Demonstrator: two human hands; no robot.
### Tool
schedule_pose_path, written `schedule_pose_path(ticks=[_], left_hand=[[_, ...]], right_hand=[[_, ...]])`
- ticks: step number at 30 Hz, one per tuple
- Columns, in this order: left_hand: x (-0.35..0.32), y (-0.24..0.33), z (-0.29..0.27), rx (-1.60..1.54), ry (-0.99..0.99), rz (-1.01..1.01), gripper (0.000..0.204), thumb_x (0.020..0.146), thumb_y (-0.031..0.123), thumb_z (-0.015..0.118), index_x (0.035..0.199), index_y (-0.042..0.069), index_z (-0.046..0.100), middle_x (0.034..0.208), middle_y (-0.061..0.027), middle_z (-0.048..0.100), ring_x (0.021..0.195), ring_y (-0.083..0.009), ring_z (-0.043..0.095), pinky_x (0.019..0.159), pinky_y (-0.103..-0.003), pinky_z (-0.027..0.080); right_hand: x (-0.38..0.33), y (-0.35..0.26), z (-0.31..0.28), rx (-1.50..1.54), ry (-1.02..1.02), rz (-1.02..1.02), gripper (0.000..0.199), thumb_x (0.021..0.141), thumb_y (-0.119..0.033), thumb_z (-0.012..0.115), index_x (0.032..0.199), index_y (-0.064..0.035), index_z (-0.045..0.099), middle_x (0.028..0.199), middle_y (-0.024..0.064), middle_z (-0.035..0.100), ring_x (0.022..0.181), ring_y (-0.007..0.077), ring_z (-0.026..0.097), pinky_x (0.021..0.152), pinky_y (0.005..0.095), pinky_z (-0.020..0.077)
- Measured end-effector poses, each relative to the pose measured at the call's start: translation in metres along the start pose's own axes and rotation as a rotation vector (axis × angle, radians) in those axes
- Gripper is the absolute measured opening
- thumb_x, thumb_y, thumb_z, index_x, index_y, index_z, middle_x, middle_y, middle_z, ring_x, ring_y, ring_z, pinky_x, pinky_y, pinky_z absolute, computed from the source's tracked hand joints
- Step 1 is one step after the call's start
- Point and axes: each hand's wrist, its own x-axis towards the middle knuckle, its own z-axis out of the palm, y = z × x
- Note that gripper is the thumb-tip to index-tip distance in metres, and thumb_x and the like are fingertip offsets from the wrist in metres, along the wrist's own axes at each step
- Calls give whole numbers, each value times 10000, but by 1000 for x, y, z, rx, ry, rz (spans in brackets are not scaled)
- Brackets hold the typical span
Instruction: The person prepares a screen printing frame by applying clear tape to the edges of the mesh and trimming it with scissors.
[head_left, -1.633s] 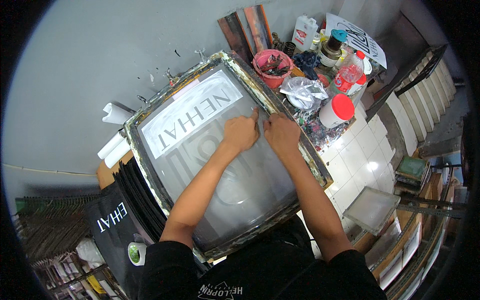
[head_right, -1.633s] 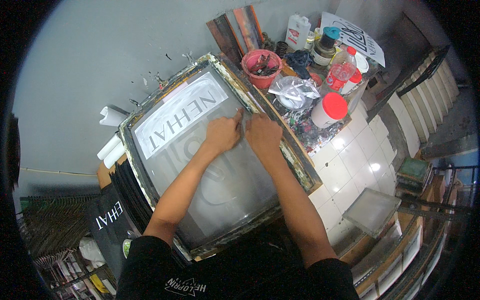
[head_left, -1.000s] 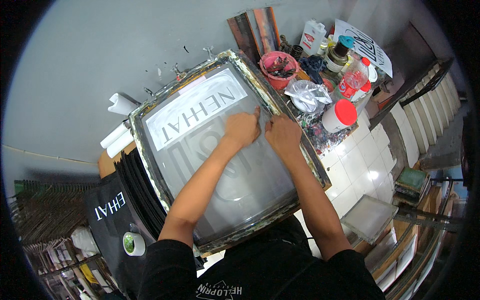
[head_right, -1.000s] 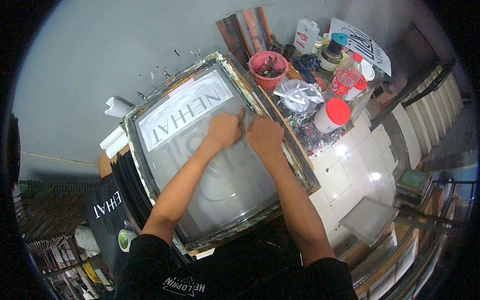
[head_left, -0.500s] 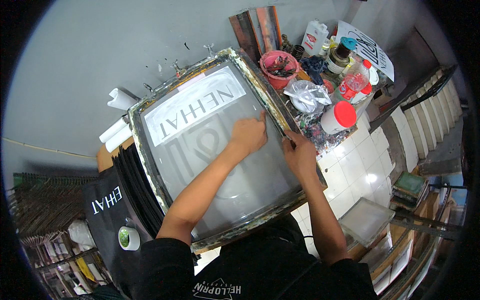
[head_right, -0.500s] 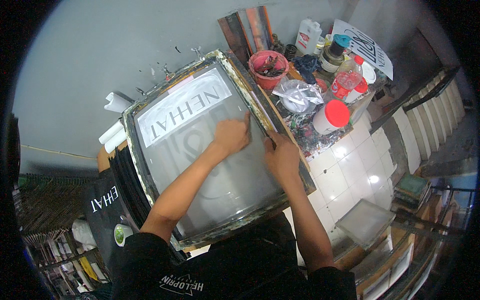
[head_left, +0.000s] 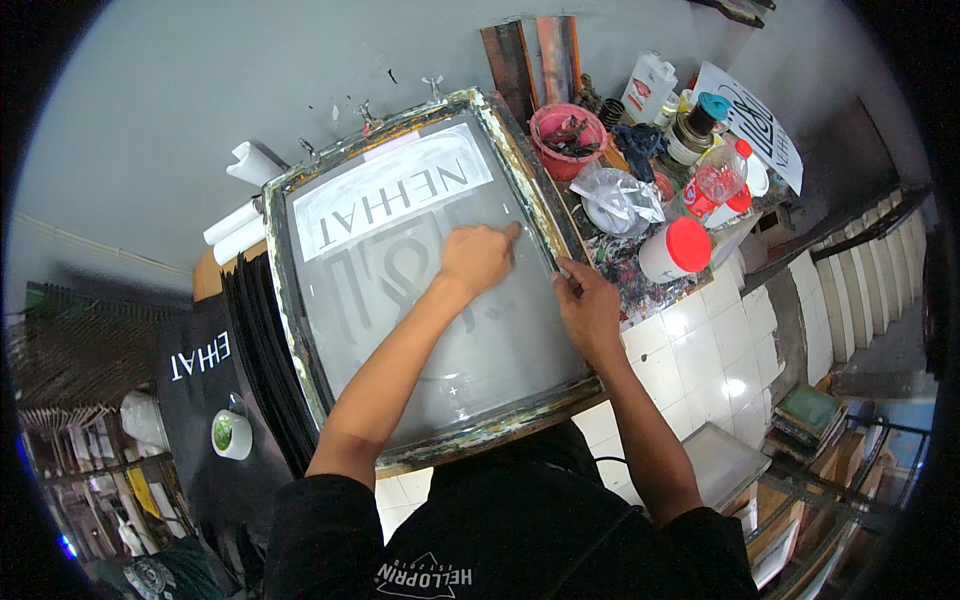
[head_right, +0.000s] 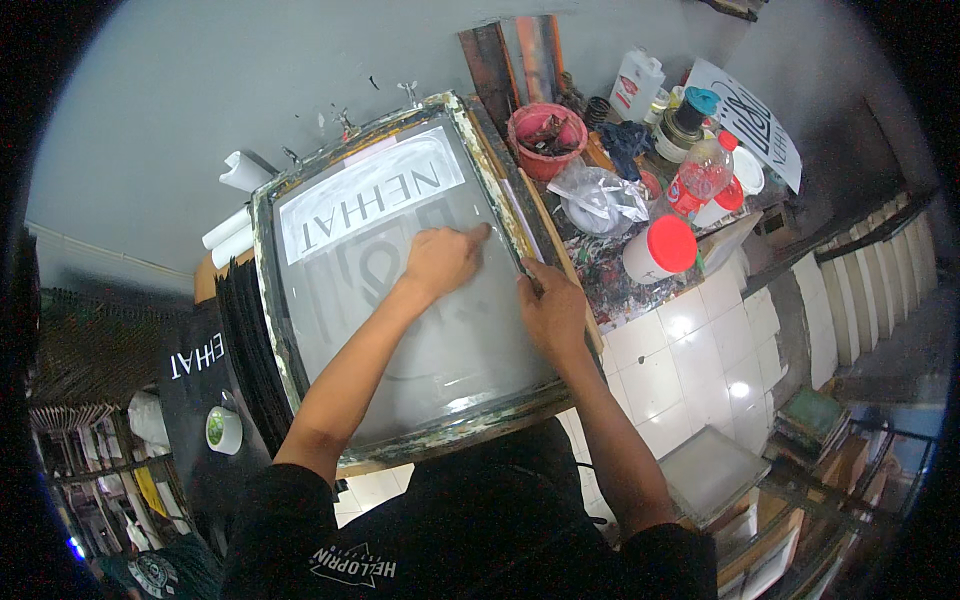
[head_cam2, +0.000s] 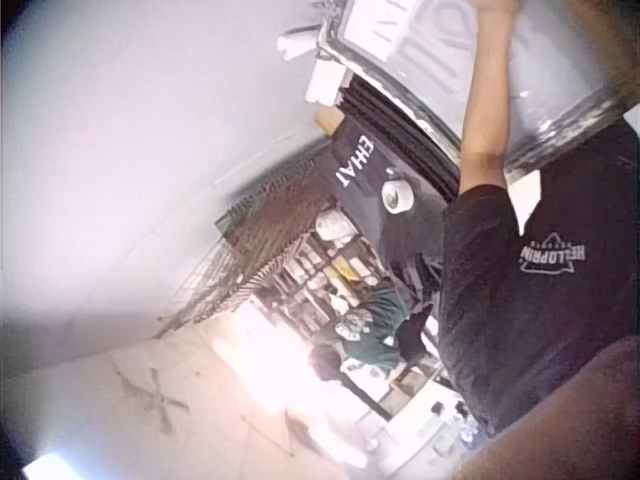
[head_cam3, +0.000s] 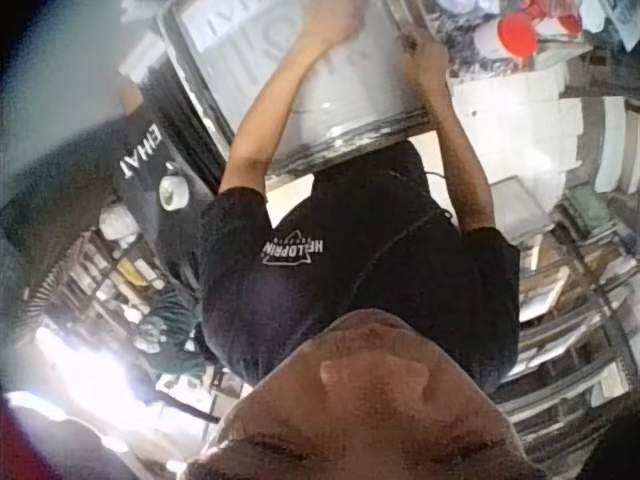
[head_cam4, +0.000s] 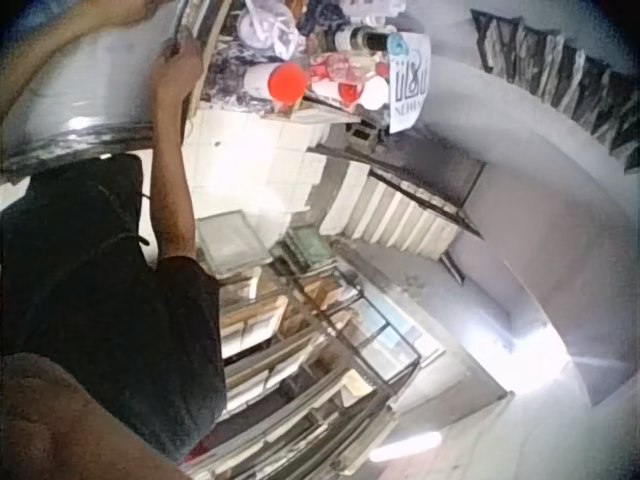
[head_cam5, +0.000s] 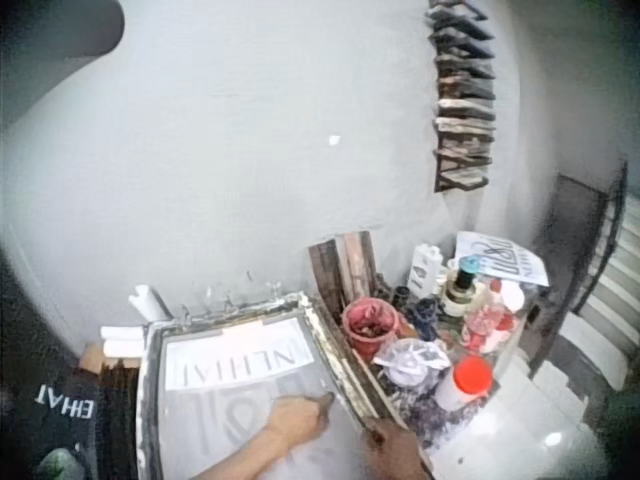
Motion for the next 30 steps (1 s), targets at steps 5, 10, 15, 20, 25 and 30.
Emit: schedule_pose_path(ticks=[5, 10, 15, 20, 25, 30], left_hand=[[-18, 32, 9, 133, -164, 57, 508, 871, 196, 567, 1371, 130, 624, 783, -206, 720, 730, -384, 710, 706, -456, 568], [-23, 11, -1, -636, 47, -259, 519, 947, 169, 556, 1426, -26, 511, 920, -190, 736, 862, -287, 721, 785, -390, 564], [2, 32, 17, -1599, 335, -563, 658, 1014, 180, 552, 1538, -68, 242, 1284, -207, 623, 1155, -275, 614, 966, -405, 505], [8, 69, 9, -1879, 372, -722, 751, 1049, 323, 510, 1569, -51, 120, 1478, -249, 474, 1376, -331, 452, 1153, -450, 340], [-11, 65, 28, -2105, 536, -505, 802, 1048, 436, 496, 1572, -46, 127, 1573, -220, 349, 1453, -303, 347, 1207, -435, 250], [32, 68, 42, -1982, 729, -512, 858, 1057, 488, 445, 1601, -27, 26, 1678, -201, 133, 1550, -288, 163, 1264, -417, 112]], right_hand=[[3, -2, -3, 22, -82, 27, 316, 905, -160, 684, 1182, -9, 706, 919, 190, 702, 769, 297, 689, 736, 390, 542], [4, 5, -8, 84, -116, 5, 344, 915, -175, 680, 1207, 4, 695, 990, 206, 716, 787, 285, 694, 741, 376, 543], [6, 8, -10, 83, -164, -5, 354, 916, -183, 681, 1217, 3, 693, 1012, 212, 720, 793, 292, 695, 748, 383, 545], [9, 12, -10, 101, -179, -27, 346, 917, -182, 681, 1209, 3, 697, 942, 195, 708, 761, 298, 684, 716, 397, 531], [7, 11, -8, 120, -150, -44, 327, 920, -173, 678, 1193, 5, 702, 875, 181, 684, 703, 260, 657, 663, 379, 510], [6, 10, -9, 115, -173, -66, 305, 924, -161, 674, 1183, -4, 705, 904, 173, 695, 718, 236, 666, 674, 362, 518]])
